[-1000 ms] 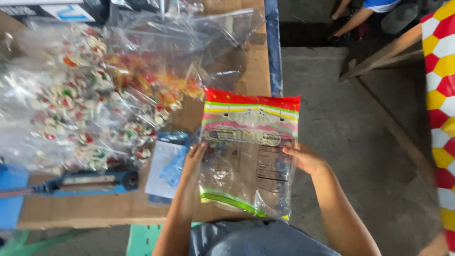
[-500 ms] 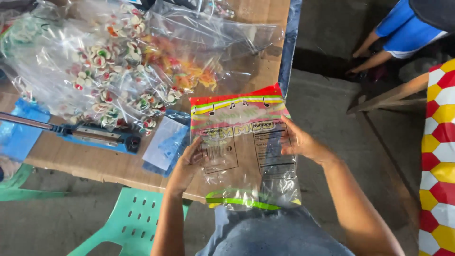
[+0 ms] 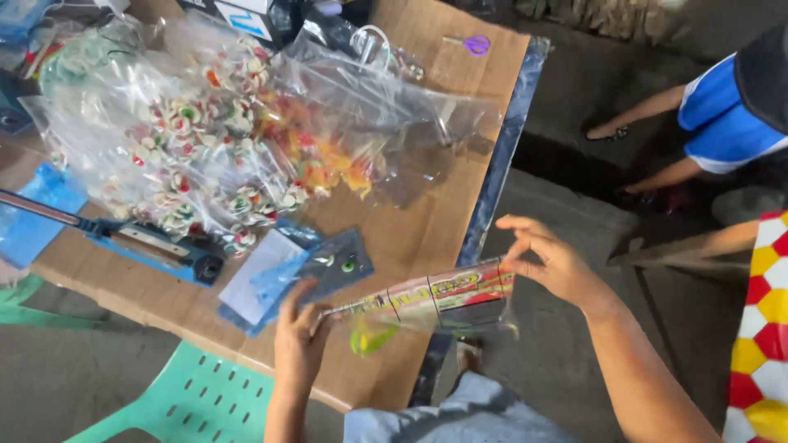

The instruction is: The person is manually sorting various gummy candies and placing them into small plastic bags for packaging.

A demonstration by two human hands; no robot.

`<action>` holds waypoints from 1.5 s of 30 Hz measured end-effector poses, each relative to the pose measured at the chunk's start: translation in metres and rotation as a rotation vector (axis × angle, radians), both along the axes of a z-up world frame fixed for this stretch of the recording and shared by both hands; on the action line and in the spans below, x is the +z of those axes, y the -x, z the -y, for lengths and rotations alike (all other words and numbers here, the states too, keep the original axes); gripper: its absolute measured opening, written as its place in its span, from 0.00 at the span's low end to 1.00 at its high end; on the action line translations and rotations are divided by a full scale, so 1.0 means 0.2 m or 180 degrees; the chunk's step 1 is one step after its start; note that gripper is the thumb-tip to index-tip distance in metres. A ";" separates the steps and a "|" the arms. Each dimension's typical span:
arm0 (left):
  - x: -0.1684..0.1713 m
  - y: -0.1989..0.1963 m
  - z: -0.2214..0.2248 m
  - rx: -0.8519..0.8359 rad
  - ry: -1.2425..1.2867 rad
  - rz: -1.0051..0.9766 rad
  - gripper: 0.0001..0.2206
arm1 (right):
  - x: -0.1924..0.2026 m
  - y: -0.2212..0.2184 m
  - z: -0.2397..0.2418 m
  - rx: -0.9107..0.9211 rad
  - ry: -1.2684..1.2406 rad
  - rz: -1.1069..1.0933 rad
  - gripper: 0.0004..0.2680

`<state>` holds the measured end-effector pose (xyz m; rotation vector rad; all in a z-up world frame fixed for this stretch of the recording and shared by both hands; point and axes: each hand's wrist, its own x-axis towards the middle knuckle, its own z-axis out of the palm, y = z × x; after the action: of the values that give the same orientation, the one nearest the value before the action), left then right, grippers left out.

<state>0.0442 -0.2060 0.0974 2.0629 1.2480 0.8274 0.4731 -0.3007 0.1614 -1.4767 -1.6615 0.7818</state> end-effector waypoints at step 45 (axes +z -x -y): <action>-0.84 -2.30 -1.65 -0.0056 0.0379 -0.0605 0.12 | -0.48 -2.23 -2.85 -0.1028 0.0915 -0.0702 0.14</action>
<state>0.5035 0.1243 -0.0703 2.0906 1.3432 0.5450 0.9201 0.2696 0.0656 -1.7309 -1.1447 0.9882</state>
